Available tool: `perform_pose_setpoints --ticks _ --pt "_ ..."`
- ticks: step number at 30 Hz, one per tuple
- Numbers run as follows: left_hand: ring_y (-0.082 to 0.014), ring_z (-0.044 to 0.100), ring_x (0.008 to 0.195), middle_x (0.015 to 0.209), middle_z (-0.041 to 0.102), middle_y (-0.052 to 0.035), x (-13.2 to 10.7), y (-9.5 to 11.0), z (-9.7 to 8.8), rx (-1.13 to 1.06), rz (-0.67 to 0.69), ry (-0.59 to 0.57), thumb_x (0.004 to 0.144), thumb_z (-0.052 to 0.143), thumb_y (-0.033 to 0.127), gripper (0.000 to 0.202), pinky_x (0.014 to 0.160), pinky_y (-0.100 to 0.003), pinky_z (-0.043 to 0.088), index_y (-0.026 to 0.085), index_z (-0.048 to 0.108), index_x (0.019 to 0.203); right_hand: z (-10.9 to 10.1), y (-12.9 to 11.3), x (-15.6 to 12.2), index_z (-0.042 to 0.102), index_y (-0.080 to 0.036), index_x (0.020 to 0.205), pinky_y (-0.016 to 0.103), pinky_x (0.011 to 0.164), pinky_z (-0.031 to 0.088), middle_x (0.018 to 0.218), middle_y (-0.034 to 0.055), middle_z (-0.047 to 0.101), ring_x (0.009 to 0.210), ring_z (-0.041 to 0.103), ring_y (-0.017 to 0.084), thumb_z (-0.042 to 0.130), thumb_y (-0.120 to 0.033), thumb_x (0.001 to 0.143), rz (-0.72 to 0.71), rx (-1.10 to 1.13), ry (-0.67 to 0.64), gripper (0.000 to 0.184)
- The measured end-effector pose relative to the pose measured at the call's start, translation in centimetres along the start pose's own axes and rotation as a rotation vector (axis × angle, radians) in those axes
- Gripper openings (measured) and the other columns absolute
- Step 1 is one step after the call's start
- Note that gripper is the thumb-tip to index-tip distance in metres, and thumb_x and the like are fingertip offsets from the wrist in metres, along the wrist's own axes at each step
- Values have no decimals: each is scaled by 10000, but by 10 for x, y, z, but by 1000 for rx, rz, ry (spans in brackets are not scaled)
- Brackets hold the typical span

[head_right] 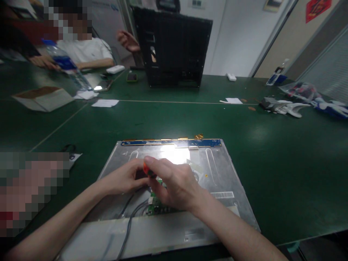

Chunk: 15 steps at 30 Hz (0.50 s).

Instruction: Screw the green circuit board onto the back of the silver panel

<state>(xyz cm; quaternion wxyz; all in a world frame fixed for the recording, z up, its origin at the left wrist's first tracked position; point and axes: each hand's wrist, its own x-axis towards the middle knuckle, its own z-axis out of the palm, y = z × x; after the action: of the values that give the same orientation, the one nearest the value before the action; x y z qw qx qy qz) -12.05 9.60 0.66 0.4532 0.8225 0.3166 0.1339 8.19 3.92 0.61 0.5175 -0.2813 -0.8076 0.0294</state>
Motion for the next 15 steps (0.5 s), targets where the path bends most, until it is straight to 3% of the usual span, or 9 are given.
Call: perform_pose_setpoints --ticks 5,15 --pt "-175 558 670 713 616 -17 1 1 0 2 -38 -9 788 626 259 117 632 -266 423 152 674 794 0 0 0 181 -238 1540 237 513 545 950 38 687 705 634 144 560 -181 959 -14 -1 6 696" --pt "-172 563 681 735 630 -16 -1 3 0 26 -11 1 805 626 229 81 642 -268 435 156 659 797 -2 -5 7 204 -200 1541 225 486 529 976 63 701 686 635 141 514 -77 910 -10 13 19 714"
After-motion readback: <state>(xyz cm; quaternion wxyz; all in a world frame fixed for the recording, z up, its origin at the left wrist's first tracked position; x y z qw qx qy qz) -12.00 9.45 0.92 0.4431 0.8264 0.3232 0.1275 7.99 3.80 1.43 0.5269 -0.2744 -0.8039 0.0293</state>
